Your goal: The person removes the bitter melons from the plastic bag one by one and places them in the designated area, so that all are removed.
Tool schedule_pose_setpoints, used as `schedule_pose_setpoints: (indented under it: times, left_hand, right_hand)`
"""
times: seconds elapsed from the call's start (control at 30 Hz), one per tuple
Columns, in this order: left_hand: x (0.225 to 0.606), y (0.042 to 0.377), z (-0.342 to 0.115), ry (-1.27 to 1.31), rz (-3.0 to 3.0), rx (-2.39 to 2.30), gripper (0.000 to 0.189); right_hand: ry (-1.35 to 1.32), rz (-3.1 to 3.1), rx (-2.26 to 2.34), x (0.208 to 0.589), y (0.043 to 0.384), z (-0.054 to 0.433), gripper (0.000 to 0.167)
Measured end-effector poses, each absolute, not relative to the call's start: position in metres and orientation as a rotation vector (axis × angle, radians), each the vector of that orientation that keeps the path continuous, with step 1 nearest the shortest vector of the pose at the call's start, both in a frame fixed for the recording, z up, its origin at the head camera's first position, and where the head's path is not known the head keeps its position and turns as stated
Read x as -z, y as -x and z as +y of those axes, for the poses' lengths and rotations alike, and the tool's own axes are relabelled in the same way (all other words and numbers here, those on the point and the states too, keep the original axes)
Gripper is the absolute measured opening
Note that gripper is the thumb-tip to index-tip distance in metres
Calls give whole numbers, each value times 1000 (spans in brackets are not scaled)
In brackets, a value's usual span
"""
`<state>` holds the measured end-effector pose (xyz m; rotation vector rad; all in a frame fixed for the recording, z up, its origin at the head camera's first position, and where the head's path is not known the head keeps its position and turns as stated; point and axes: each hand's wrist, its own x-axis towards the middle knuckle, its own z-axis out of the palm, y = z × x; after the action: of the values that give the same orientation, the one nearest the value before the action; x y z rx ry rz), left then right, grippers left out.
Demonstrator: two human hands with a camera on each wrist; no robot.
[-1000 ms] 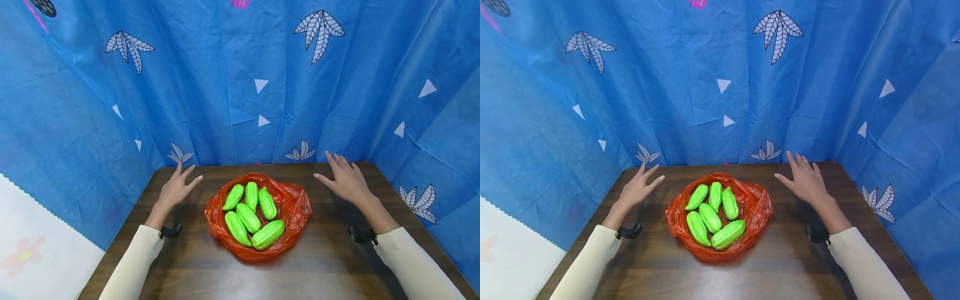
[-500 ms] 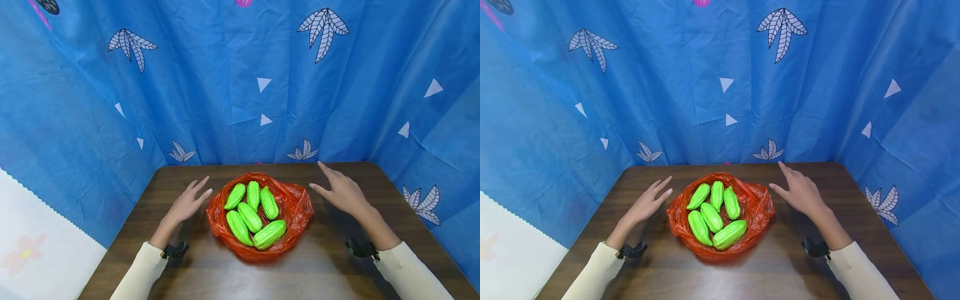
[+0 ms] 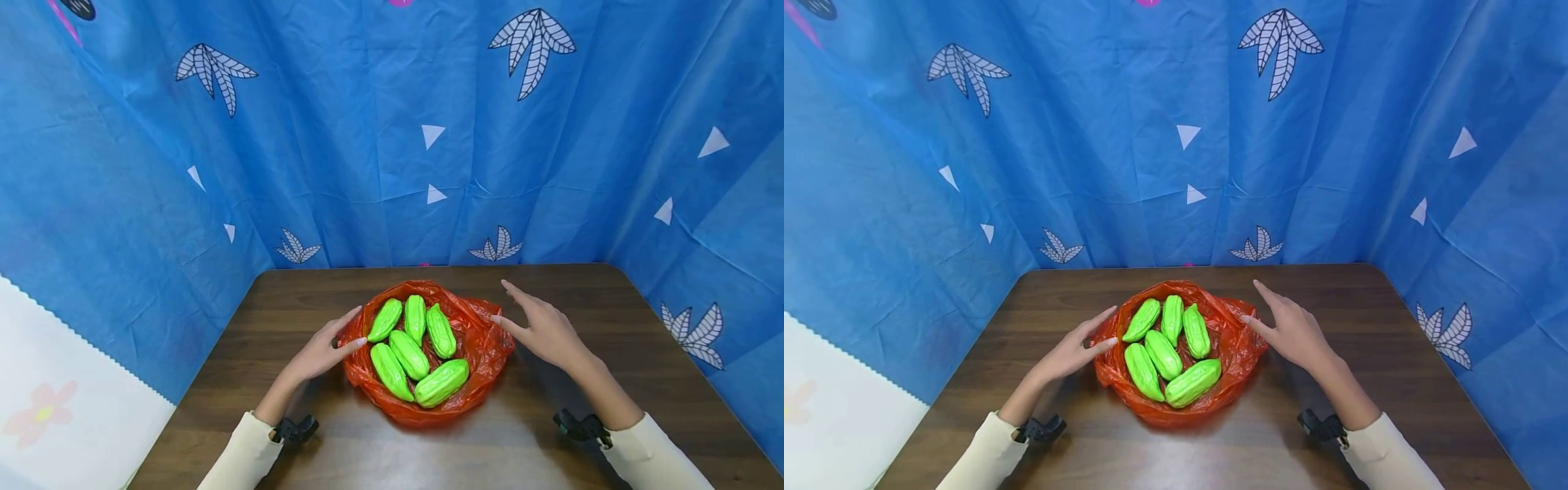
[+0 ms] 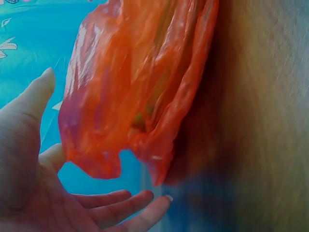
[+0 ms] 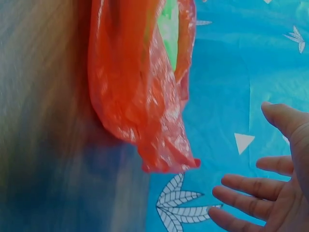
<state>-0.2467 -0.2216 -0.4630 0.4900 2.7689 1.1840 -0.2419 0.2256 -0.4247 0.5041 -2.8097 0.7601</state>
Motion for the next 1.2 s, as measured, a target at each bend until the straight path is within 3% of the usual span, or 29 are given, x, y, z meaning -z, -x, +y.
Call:
schedule_pose_setpoints:
  times: [0.5, 1.2]
  left_hand:
    - [486, 249, -217, -454, 2654, -1298, 68]
    - [501, 258, -232, -604, 2495, -1390, 67]
  right_hand:
    - [-799, -2671, -1076, 447, 242, 205, 52]
    - [-1047, -2749, -1199, 468, 243, 187, 44]
